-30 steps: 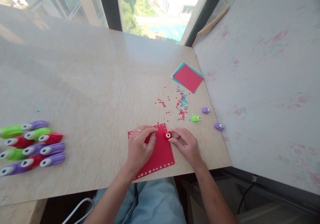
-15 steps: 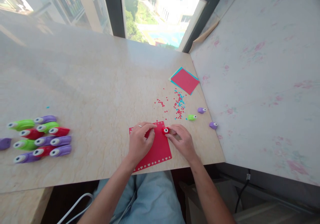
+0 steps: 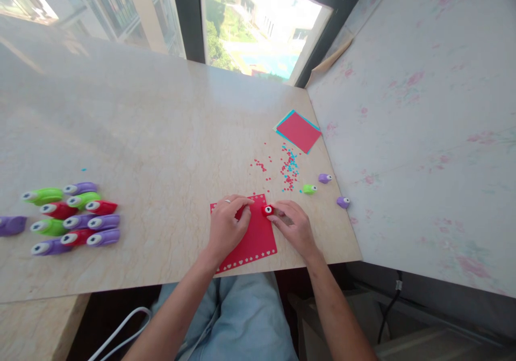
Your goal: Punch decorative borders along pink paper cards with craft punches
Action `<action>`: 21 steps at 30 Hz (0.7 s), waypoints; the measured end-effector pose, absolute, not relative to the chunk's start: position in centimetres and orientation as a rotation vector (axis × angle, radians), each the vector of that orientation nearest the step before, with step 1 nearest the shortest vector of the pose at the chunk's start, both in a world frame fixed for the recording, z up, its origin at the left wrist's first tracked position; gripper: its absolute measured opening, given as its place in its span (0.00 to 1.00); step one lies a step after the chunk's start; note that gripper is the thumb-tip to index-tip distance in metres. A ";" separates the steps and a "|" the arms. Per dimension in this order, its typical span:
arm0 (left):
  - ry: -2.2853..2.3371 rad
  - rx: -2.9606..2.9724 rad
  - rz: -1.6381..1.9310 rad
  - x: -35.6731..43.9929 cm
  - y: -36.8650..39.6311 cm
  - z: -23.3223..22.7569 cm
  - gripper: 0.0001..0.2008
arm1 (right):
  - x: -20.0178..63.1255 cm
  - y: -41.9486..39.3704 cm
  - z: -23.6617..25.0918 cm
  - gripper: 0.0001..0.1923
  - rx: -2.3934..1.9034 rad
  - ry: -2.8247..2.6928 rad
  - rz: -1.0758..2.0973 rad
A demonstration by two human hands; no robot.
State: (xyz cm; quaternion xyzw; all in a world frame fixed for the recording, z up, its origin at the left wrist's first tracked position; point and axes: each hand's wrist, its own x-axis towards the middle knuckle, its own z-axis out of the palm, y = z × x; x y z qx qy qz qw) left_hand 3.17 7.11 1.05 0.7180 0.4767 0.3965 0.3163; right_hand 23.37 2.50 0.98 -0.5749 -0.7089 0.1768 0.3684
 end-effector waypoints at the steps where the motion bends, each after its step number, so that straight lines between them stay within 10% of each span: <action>1: 1.255 1.891 1.042 3.2 7.1 1.0 0.09 | 23.4 2.5 1.0 0.11 -1.475 -1.822 0.454; 21: 1.245 1.882 1.028 3.1 7.1 0.9 0.09 | 23.1 2.7 1.8 0.20 -1.675 -1.345 0.862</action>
